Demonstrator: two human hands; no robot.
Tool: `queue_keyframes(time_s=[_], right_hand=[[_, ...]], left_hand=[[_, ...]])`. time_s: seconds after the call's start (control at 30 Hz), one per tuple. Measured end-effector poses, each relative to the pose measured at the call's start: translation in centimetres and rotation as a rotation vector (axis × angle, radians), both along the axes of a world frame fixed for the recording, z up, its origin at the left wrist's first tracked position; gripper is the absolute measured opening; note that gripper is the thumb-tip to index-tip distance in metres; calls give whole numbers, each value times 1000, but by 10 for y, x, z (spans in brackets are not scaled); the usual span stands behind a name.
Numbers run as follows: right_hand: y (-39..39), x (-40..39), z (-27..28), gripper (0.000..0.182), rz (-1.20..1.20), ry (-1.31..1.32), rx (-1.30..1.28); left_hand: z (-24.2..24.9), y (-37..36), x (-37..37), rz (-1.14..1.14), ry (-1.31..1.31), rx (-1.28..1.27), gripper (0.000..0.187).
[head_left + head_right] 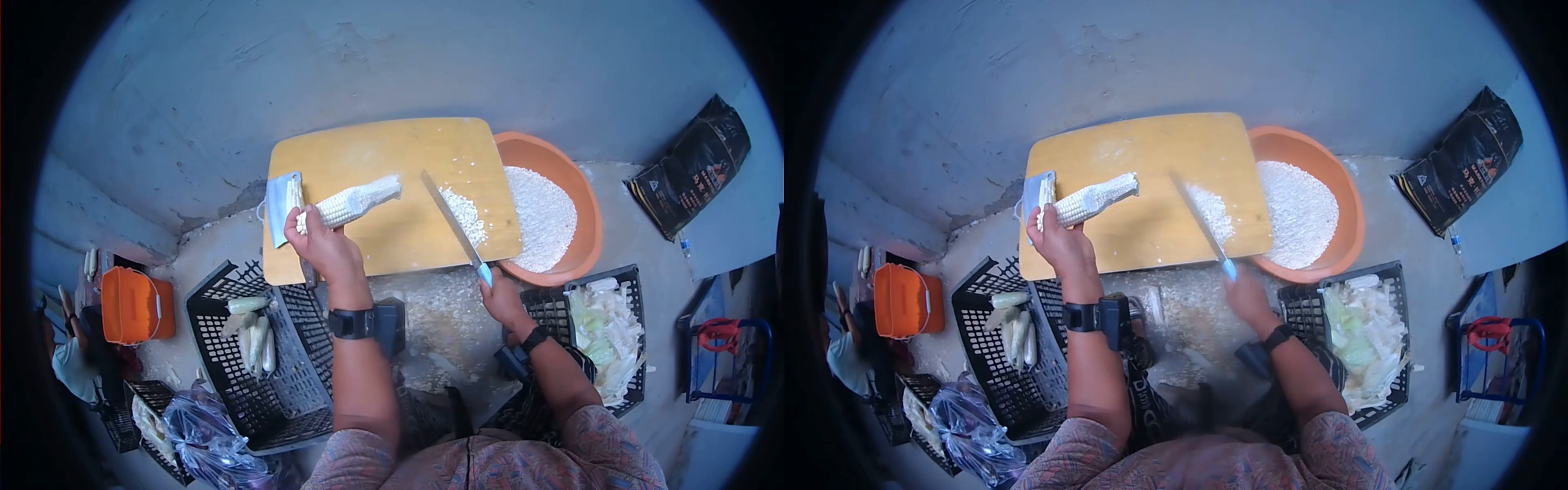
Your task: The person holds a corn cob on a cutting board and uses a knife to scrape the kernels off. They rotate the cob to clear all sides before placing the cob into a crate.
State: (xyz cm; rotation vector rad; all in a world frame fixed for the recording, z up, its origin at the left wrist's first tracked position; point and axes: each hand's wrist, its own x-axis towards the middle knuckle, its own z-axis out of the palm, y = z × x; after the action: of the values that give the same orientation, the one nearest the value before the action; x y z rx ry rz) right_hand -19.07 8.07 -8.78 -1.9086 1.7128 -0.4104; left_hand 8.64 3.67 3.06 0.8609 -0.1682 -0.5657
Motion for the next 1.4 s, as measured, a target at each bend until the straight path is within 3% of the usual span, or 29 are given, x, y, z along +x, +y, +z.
queue_keyframes(time_s=[0.1, 0.33, 0.5, 0.63, 0.77, 0.87, 1.0, 1.1, 1.23, 1.27, 1.33, 1.4], right_hand=[[-9, -17, 0, 29, -96, -18, -117], [-52, -75, -8, 30, -340, 191, -132], [-48, -62, 4, 29, -389, 103, -206], [-14, -7, 31, 27, -43, -174, -105], [23, 32, 23, 25, 303, -200, 90], [38, 49, 20, 25, 383, -187, 240], [32, 44, 11, 25, 383, -175, 213], [14, 21, -1, 26, 358, -124, 122], [-23, -15, -12, 27, 33, -66, -121], [-32, -24, -12, 27, 33, -61, -122], [-47, -34, -9, 31, -260, -7, -60], [-58, -32, -12, 31, -312, -37, -70]], left_hand=[[-1, -1, -1, -7, -2, 0, 27], [4, -2, -5, -14, -5, 11, 26], [6, -2, -7, -17, -32, -16, 25], [5, -4, -10, -22, -43, -44, 24], [-1, -7, -13, -37, -64, -29, 24], [2, -6, -15, -60, -73, -6, 25], [2, -7, -13, -40, -72, 6, 25], [3, -6, -10, -30, -63, 22, 24], [2, -5, -5, -20, -52, 29, 24], [2, -5, -5, -21, -48, 28, 24], [1, -6, -5, -14, -42, 24, 24], [-1, -7, -5, -22, -39, 25, 24]])
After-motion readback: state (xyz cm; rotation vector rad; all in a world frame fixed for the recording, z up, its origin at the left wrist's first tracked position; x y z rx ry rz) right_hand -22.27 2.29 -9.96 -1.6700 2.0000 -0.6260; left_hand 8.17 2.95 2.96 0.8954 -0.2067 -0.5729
